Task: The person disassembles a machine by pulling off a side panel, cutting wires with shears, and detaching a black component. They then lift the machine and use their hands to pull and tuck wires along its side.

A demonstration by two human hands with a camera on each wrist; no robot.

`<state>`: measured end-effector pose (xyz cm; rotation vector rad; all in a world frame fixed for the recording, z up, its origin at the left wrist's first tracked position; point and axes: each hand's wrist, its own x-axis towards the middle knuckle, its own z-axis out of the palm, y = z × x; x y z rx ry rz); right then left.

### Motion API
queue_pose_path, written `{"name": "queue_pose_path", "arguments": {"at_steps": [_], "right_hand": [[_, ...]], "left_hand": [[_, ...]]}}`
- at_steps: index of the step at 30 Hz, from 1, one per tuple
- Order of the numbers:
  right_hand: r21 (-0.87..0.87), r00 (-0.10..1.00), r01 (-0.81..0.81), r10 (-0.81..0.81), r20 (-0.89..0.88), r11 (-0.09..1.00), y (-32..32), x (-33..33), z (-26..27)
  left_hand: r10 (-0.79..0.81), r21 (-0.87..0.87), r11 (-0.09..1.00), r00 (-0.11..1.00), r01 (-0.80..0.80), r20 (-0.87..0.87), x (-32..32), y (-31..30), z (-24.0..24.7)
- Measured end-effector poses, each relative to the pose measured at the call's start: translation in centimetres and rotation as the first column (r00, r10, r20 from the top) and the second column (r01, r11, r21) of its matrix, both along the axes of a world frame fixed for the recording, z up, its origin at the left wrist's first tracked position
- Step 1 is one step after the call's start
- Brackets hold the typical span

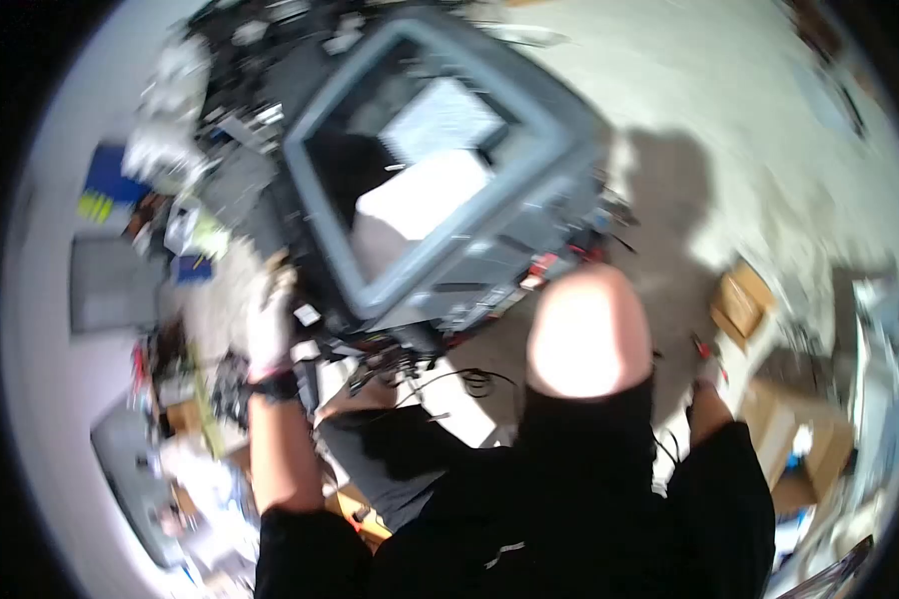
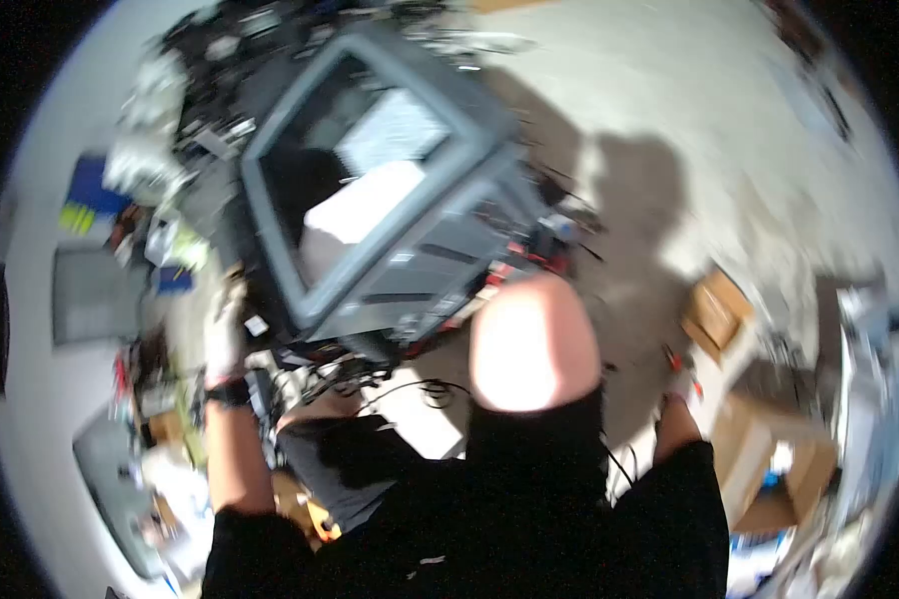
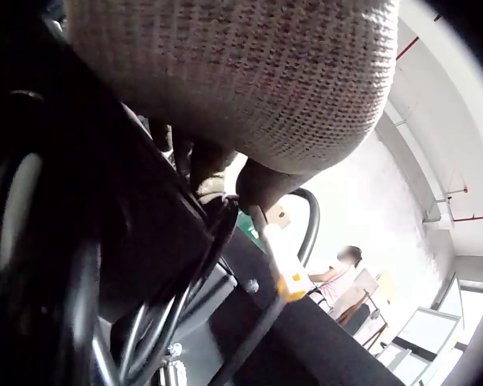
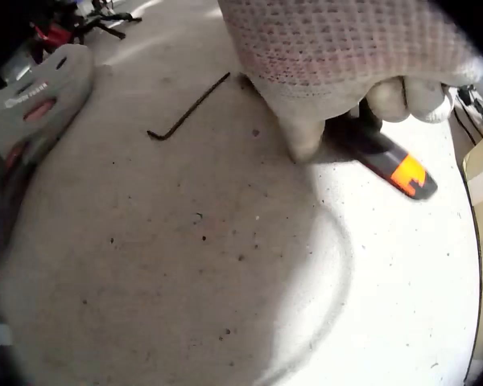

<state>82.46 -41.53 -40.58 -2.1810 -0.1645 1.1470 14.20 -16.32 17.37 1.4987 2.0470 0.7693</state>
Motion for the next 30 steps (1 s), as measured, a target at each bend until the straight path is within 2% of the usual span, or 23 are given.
{"name": "queue_pose_path", "arguments": {"at_steps": [1,2,3,4,5,6,7,8,9,10,11,12,13,15,17,19,20,21,23,25,27,28,30], "right_hand": [[-0.099,0.791,-0.521,0.523,0.318,0.848,-3.4,5.1,-13.1],[0.309,0.973,0.048,0.026,-0.231,0.95,-1.8,2.6,-6.4],[-0.167,0.771,-0.509,0.533,0.348,0.845,-1.4,1.1,-1.1],[-0.328,0.612,-0.618,0.699,0.37,0.714,-2.8,2.4,-3.7],[-0.223,0.657,-0.609,0.641,0.397,0.762,-3.3,1.5,-1.9],[-0.323,0.669,-0.611,0.689,0.278,0.723,-2.2,-0.3,4.0],[-0.401,0.747,-0.554,0.648,0.146,0.729,-1.5,-0.5,4.7],[-0.299,0.703,-0.593,0.662,0.26,0.748,-1.9,-1.1,6.7],[-0.175,0.721,-0.613,0.636,0.273,0.77,-1.4,-1.7,10.5],[-0.01,0.779,-0.587,0.568,0.263,0.81,-1.3,-0.6,10.6],[0.156,0.831,-0.543,0.502,0.24,0.825,-0.4,-0.7,13.1],[0.155,0.865,-0.497,0.474,0.163,0.854,0.8,0.0,16.2],[0.148,0.893,-0.449,0.441,0.084,0.881,3.6,-1.0,23.6],[0.452,0.773,-0.626,0.432,0.465,0.636,7.1,-0.5,29.0],[0.394,0.673,-0.725,0.458,0.581,0.565,11.7,-6.7,42.5],[0.458,0.665,-0.746,0.58,0.471,0.484,14.8,-16.0,54.2],[0.406,0.446,-0.891,0.561,0.697,0.203,16.0,-20.5,58.2],[0.265,0.204,-0.961,0.45,0.869,-0.077,16.9,-24.9,61.3],[0.147,0.089,-0.964,0.253,0.963,-0.22,17.8,-33.3,64.7],[0.067,-0.011,-0.952,0.252,0.968,-0.299,19.3,-39.1,65.2],[-0.137,-0.158,-0.959,0.065,0.985,-0.247,21.1,-43.2,63.1],[-0.145,-0.164,-0.96,0.058,0.985,-0.24,22.0,-43.9,61.9],[-0.219,-0.205,-0.95,-0.087,0.975,-0.223,23.1,-45.1,61.0]], "left_hand": [[0.01,-0.022,1.0,0.997,-0.009,0.074,0.6,-0.2,0.5],[-0.081,0.064,0.994,0.996,0.084,-0.04,0.9,-0.3,0.7],[-0.171,0.071,0.981,0.979,0.18,-0.115,-0.9,-0.3,0.0],[-0.253,0.022,0.966,0.96,0.258,-0.123,0.3,-0.1,1.5],[-0.245,0.067,0.966,0.966,0.251,-0.086,-0.2,0.1,0.7],[-0.239,0.112,0.963,0.97,0.243,-0.048,-0.7,0.4,-0.1],[-0.222,0.23,0.942,0.969,0.243,-0.112,-0.8,0.6,-1.2],[-0.25,0.223,0.93,0.949,0.291,-0.195,-0.8,0.8,-0.8],[-0.275,0.212,0.918,0.922,0.336,-0.272,-0.8,1.0,-0.6],[-0.254,0.242,0.908,0.909,0.341,-0.329,-0.9,1.0,-1.0],[-0.248,0.21,0.919,0.903,0.334,-0.35,-1.1,1.3,-1.1],[-0.231,0.235,0.914,0.9,0.331,-0.368,-1.1,1.3,-1.3],[-0.215,0.257,0.909,0.898,0.327,-0.384,-0.8,1.1,-1.3],[-0.188,0.248,0.921,0.899,0.301,-0.396,-0.4,0.7,-1.2],[-0.15,0.256,0.932,0.915,0.258,-0.374,-0.3,0.6,-1.5],[-0.142,0.27,0.933,0.932,0.238,-0.333,-0.3,0.4,-1.3],[-0.152,0.238,0.942,0.934,0.236,-0.323,-0.3,0.4,-1.2],[-0.163,0.206,0.95,0.935,0.234,-0.314,-0.4,0.3,-1.1],[-0.162,0.282,0.928,0.944,0.244,-0.286,-0.7,0.3,-1.5],[-0.205,0.167,0.954,0.947,0.25,-0.247,-1.0,0.6,-1.3],[-0.204,0.188,0.95,0.951,0.25,-0.232,-1.1,0.6,-1.4],[-0.2,0.171,0.954,0.95,0.244,-0.24,-1.1,0.6,-1.4],[-0.162,0.185,0.96,0.954,0.212,-0.254,-0.9,0.5,-1.6]]}}
